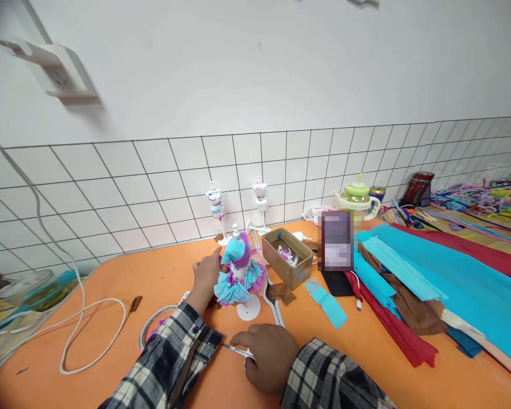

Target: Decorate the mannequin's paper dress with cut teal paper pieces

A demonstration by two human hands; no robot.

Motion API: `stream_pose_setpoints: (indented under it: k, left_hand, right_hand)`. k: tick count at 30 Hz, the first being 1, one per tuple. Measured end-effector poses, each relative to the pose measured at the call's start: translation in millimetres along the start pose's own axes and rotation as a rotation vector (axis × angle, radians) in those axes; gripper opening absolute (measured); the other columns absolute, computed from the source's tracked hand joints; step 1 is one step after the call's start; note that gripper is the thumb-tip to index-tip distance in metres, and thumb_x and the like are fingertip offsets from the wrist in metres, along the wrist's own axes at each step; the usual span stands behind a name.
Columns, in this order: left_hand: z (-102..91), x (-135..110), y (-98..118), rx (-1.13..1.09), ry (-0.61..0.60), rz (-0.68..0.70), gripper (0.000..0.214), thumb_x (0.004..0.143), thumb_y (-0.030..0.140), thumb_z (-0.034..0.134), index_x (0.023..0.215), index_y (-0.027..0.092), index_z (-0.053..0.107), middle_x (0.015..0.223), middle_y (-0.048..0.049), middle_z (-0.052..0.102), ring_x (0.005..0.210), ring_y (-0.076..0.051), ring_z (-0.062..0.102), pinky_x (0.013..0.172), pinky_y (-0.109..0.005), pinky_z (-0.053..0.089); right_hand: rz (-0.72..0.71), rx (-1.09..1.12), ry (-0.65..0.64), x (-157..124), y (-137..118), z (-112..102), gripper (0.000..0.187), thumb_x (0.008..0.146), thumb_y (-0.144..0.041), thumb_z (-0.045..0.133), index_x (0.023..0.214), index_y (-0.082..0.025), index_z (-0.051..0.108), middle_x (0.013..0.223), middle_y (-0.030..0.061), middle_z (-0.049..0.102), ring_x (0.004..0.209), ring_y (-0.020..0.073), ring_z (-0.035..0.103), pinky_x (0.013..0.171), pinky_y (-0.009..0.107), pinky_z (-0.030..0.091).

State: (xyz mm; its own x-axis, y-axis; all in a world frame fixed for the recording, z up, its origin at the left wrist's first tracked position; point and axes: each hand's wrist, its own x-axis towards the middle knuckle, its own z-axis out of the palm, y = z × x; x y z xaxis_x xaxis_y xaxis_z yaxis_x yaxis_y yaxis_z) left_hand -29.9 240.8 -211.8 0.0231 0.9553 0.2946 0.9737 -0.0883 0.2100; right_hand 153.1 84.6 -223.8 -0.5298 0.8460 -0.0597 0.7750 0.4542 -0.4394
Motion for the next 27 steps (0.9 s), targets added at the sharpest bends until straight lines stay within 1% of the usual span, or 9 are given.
stream_pose_setpoints:
  k: [3, 6, 9, 10, 12, 15, 20, 23, 27]
  left_hand:
    - [4.3, -3.1, -0.4, -0.013, 0.004, -0.012, 0.021, 0.079, 0.03, 0.057, 0.093, 0.019, 0.066, 0.09, -0.0129, 0.066, 0.093, -0.031, 0.055, 0.082, -0.046, 0.033]
    - [-3.1, -5.6, 2.9, -0.047, 0.089, -0.027, 0.014, 0.08, 0.027, 0.054, 0.08, 0.02, 0.067, 0.098, -0.0129, 0.065, 0.102, -0.032, 0.052, 0.091, -0.051, 0.027]
    - [-25.8, -3.5, 4.5, -0.123, 0.225, -0.067, 0.017, 0.082, 0.025, 0.05, 0.09, 0.022, 0.064, 0.12, -0.0106, 0.059, 0.117, -0.03, 0.045, 0.1, -0.049, 0.02]
    - [-35.7, -2.0, 2.6, -0.172, 0.269, -0.095, 0.018, 0.082, 0.026, 0.049, 0.092, 0.022, 0.063, 0.119, -0.01, 0.06, 0.116, -0.029, 0.046, 0.099, -0.046, 0.023]
    - [-56.8, 0.0, -6.7, -0.266, 0.307, -0.162, 0.02, 0.082, 0.031, 0.048, 0.095, 0.021, 0.061, 0.101, -0.0079, 0.066, 0.1, -0.026, 0.056, 0.088, -0.039, 0.035]
    - [-85.9, -4.5, -30.4, -0.366, 0.295, -0.229, 0.024, 0.08, 0.036, 0.05, 0.096, 0.021, 0.06, 0.085, -0.0035, 0.066, 0.077, -0.021, 0.06, 0.065, -0.028, 0.04]
    - [-108.4, -28.9, -64.0, -0.509, 0.172, -0.231, 0.023, 0.072, 0.037, 0.056, 0.085, 0.019, 0.064, 0.075, -0.0006, 0.065, 0.07, -0.018, 0.059, 0.06, -0.025, 0.04]
    - [-109.6, -45.2, -68.3, -0.604, 0.103, -0.271, 0.022, 0.068, 0.037, 0.059, 0.077, 0.017, 0.062, 0.068, -0.0003, 0.062, 0.065, -0.018, 0.056, 0.056, -0.024, 0.04]
    - [-113.7, -72.3, -58.5, -0.799, -0.027, -0.276, 0.033, 0.073, 0.046, 0.06, 0.085, 0.015, 0.061, 0.07, -0.0016, 0.064, 0.062, -0.017, 0.06, 0.052, -0.024, 0.045]
  right_hand:
    - [-0.007, -0.01, -0.002, -0.4, -0.6, -1.7, 0.044, 0.077, -0.027, 0.05, 0.12, -0.037, 0.057, 0.095, 0.0013, 0.065, 0.087, 0.0205, 0.061, 0.071, 0.028, 0.038]
    - [-0.026, -0.008, 0.004, 0.1, 1.3, -2.6, 0.045, 0.077, -0.027, 0.051, 0.12, -0.038, 0.056, 0.091, 0.0, 0.065, 0.084, 0.0198, 0.061, 0.071, 0.028, 0.039]
    - [-0.048, -0.005, 0.006, 1.4, 5.6, -2.8, 0.046, 0.078, -0.028, 0.052, 0.122, -0.038, 0.056, 0.091, -0.0009, 0.065, 0.084, 0.0188, 0.061, 0.072, 0.028, 0.04]
    - [-0.062, -0.008, 0.003, 1.9, 7.5, -2.8, 0.045, 0.079, -0.029, 0.053, 0.123, -0.038, 0.055, 0.093, -0.0007, 0.065, 0.084, 0.0184, 0.06, 0.072, 0.027, 0.04]
    - [-0.104, -0.023, -0.013, 2.8, 11.6, -3.0, 0.041, 0.083, -0.031, 0.052, 0.123, -0.037, 0.056, 0.098, 0.0001, 0.064, 0.084, 0.0172, 0.06, 0.072, 0.026, 0.04]
    - [-0.172, -0.054, -0.03, 4.6, 17.0, -2.4, 0.033, 0.088, -0.033, 0.049, 0.119, -0.035, 0.06, 0.107, 0.0001, 0.06, 0.083, 0.0145, 0.059, 0.068, 0.024, 0.038]
    - [-0.22, -0.171, -0.018, 4.2, 17.5, 0.8, 0.023, 0.088, -0.026, 0.05, 0.108, -0.028, 0.063, 0.101, 0.0004, 0.06, 0.075, 0.0129, 0.059, 0.058, 0.023, 0.034]
    - [-0.216, -0.268, -0.002, -3.1, 9.0, -1.1, 0.021, 0.085, -0.016, 0.05, 0.1, -0.024, 0.062, 0.099, 0.0023, 0.06, 0.074, 0.0148, 0.061, 0.055, 0.023, 0.034]
    - [-0.03, -0.447, -0.029, -16.7, -13.5, -5.4, 0.024, 0.08, -0.003, 0.048, 0.097, -0.015, 0.059, 0.095, 0.0094, 0.059, 0.073, 0.0201, 0.066, 0.051, 0.025, 0.04]
